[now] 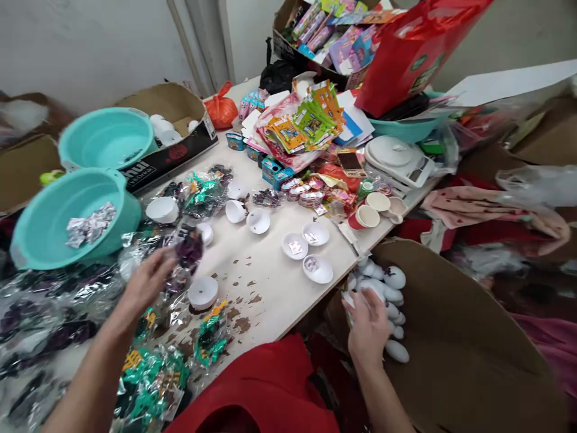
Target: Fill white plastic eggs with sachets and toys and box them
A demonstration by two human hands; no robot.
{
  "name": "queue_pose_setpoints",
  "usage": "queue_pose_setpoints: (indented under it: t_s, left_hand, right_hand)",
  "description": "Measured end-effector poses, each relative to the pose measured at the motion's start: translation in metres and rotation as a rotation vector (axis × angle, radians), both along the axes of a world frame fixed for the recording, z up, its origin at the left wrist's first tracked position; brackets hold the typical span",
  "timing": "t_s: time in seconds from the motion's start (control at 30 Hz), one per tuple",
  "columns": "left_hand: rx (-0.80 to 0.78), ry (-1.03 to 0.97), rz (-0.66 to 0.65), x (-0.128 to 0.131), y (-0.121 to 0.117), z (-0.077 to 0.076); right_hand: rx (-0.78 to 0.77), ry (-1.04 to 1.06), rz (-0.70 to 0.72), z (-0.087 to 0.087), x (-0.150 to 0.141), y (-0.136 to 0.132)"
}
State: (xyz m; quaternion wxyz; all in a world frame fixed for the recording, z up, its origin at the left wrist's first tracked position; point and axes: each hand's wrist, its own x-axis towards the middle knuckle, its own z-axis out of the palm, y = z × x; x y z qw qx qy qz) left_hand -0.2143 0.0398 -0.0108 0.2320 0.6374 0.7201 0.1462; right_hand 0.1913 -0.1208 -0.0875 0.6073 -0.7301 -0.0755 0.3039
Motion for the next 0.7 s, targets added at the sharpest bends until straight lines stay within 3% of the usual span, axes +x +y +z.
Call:
queue_pose_setpoints:
  t_s: [0.07,0.13,0.2,0.27,0.33,0.4,0.47,0.57,0.63,0.7]
  left_hand:
    - [0.092,-0.058,-0.263,0.039,-0.025,0.010]
    - [0.204,-0.036,-0.552,0.081,-0.048,0.008]
    - [0.290,-0.041,-0.752,0.113,-0.067,-0.001]
    - [0.357,-0.065,-0.691,0.134,-0.079,-0.011]
    - [0.354,-0.152,-0.432,0.147,-0.082,-0.018]
    - [0.309,-0.298,-0.167,0.154,-0.077,-0.019]
    - [0.290,-0.433,-0.033,0.160,-0.067,-0.016]
    - [0.330,-0.543,-0.053,0.164,-0.055,-0.009]
    - [0.356,-0.573,-0.178,0.165,-0.055,-0.008]
    - [0.359,-0.575,-0.363,0.167,-0.062,-0.010]
  right_hand:
    - [0.217,0.167,0.304,0.032,-0.051,0.023]
    - [0.294,0.444,0.497,0.054,-0.095,0.048]
    - [0.293,0.603,0.451,0.060,-0.124,0.072]
    - [0.265,0.629,0.285,0.054,-0.141,0.091]
    - [0.212,0.622,0.152,0.045,-0.152,0.099]
    - [0.189,0.659,0.132,0.040,-0.161,0.096]
    - [0.204,0.739,0.183,0.042,-0.166,0.089]
    - [0.210,0.974,0.276,0.049,-0.160,0.082]
    - [0.185,1.109,0.322,0.049,-0.147,0.083]
    - [0.171,1.083,0.426,0.041,-0.136,0.085]
